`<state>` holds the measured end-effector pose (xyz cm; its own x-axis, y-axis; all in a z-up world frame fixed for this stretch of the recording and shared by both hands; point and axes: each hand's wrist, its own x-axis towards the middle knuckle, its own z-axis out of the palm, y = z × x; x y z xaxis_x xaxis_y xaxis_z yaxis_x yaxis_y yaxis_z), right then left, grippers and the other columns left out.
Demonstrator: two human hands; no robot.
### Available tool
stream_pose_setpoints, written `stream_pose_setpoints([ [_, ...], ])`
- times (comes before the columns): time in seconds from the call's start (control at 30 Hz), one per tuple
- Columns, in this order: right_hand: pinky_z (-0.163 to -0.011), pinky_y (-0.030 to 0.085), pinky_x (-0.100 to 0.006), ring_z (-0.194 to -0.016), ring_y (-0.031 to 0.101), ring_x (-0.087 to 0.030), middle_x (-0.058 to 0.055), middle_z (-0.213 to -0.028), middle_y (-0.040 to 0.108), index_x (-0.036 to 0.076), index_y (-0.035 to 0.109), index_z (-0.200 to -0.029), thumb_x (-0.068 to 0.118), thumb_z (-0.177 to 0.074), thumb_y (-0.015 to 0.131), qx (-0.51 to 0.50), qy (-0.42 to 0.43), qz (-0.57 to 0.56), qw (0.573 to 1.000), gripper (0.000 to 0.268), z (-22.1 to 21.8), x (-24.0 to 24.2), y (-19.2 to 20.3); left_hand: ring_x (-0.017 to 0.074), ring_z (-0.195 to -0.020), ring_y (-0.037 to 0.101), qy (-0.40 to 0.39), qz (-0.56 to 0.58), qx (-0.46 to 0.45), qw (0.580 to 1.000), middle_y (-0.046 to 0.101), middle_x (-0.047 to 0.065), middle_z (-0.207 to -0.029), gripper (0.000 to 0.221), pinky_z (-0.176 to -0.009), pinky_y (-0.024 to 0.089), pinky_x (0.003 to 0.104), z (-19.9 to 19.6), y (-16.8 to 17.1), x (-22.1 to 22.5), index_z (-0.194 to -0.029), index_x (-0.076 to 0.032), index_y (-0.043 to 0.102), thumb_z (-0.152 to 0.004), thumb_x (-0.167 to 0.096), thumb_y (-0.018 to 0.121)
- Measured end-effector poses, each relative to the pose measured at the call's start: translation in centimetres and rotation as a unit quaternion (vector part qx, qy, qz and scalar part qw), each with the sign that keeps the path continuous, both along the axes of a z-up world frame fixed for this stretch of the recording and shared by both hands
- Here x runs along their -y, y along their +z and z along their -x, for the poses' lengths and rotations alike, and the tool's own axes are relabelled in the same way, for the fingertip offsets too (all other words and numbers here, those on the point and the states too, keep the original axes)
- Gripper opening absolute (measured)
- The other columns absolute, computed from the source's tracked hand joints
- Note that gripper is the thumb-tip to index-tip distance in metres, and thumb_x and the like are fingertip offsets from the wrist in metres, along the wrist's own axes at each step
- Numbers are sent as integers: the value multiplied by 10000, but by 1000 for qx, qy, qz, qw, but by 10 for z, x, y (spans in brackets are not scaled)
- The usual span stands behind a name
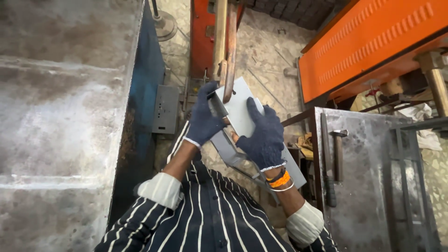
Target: The recorder assembles sheet metal enclosure components using a spot welding machine and files the edges for alignment.
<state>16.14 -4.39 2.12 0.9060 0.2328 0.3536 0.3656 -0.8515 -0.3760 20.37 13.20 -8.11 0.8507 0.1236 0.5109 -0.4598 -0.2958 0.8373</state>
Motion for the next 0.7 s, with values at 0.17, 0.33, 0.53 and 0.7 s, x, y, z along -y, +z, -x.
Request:
stream_pose_setpoints([
  [0.17, -940, 505, -513, -1116, 620, -463, -327, -1265, 587, 86, 562, -1447, 389, -569, 920, -17, 0, 20, 1000, 995, 0, 0, -2, 259, -1184, 657, 82, 91, -23, 992, 630, 145, -1255, 841, -1025, 528, 364, -4, -10, 18, -1343, -56, 477, -657, -138, 956],
  [0.33, -921, 517, -501, -1120, 617, -471, -357, -1280, 567, 92, 558, -1456, 414, -583, 926, -27, -14, 34, 999, 1001, -3, 0, 1, 239, -1106, 700, 123, 67, -56, 989, 686, 103, -1158, 700, -973, 551, 341, -8, -7, 20, -1241, -73, 578, -626, -73, 912],
  [0.53, -937, 512, -511, -1127, 623, -466, -341, -1265, 584, 93, 556, -1462, 401, -579, 923, -51, -17, 35, 998, 1005, 3, 3, 3, 221, -1062, 695, 119, 71, -59, 989, 690, 86, -1130, 691, -937, 553, 339, -5, -7, 21, -1208, -73, 599, -592, -83, 911],
  [0.7, -924, 515, -512, -1112, 622, -475, -351, -1247, 578, 82, 565, -1456, 388, -563, 937, -30, -12, 40, 999, 1014, 3, 3, 2, 208, -1047, 702, 114, 73, -69, 988, 686, 68, -1106, 696, -933, 553, 333, -6, -2, 20, -1203, -75, 598, -611, -151, 957],
])
